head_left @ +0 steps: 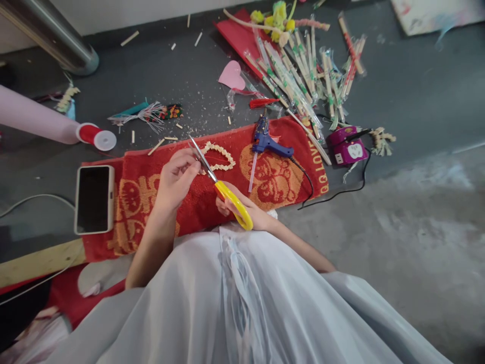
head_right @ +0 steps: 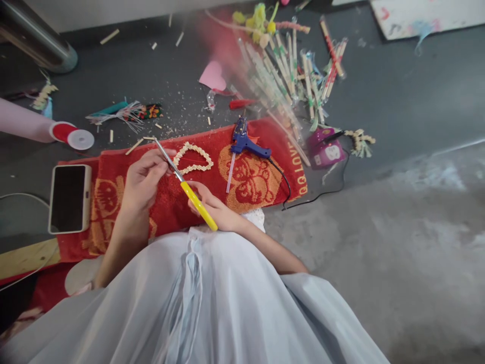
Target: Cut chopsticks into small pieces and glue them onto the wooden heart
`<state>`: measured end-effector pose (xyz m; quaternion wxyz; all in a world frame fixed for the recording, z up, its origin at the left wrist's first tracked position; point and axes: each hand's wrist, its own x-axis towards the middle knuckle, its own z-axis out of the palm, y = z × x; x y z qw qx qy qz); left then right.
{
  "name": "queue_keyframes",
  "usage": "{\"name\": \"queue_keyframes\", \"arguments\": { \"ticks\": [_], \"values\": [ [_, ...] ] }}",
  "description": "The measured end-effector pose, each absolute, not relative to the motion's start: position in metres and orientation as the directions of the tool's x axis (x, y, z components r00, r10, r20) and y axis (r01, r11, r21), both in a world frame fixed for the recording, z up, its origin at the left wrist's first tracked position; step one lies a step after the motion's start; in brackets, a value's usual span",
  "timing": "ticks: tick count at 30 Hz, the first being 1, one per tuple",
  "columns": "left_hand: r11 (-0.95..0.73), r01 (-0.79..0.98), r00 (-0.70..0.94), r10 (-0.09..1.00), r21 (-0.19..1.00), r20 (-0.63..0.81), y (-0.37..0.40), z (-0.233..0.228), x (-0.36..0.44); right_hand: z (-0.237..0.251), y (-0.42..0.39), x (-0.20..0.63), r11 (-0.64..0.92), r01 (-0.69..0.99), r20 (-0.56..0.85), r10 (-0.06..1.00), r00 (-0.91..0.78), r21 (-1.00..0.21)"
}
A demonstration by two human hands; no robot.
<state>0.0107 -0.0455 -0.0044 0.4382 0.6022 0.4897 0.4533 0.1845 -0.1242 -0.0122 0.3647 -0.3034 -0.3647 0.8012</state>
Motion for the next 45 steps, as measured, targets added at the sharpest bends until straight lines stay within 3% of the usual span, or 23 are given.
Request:
{"name": "queue_keyframes", "arguments": {
  "ticks": [5,9,14,19,28,34,38,45],
  "values": [
    [-0.065,-0.249,0.119,0.988,0.966,0.097,-0.05,-0.007,0.02,-0.012,-0.125,0.185,-0.516,-0.489,-0.075,0.738,-0.671,-0.703],
    [-0.016,-0.396,0.12,0.99,0.918,0.069,-0.051,-0.005,0.025,-0.023,-0.125,0.183,-0.564,-0.507,-0.049,0.698,-0.714,-0.651],
    [-0.004,-0.373,0.05,0.998,0.928,0.024,-0.051,-0.003,0.025,-0.024,-0.125,0.181,-0.598,-0.559,-0.087,0.724,-0.684,-0.574],
    [0.008,-0.333,0.097,0.995,0.943,0.025,-0.053,0.0,0.025,-0.011,-0.123,0.176,-0.598,-0.593,-0.067,0.732,-0.677,-0.538],
    [0.064,-0.282,0.155,0.988,0.957,-0.021,-0.053,-0.005,0.019,0.004,-0.117,0.172,-0.528,-0.516,-0.102,0.759,-0.643,-0.674],
    [0.081,-0.305,0.121,0.992,0.949,-0.045,-0.051,-0.004,0.015,0.007,-0.115,0.175,-0.563,-0.407,-0.166,0.708,-0.687,-0.719],
    [0.092,-0.27,0.123,0.991,0.959,-0.06,-0.05,-0.005,0.012,0.008,-0.117,0.176,-0.505,-0.41,-0.143,0.745,-0.651,-0.76],
    [0.163,-0.264,0.16,0.979,0.951,-0.123,-0.05,-0.003,0.012,0.003,-0.12,0.176,-0.548,-0.436,-0.167,0.738,-0.654,-0.714]
  ]
}}
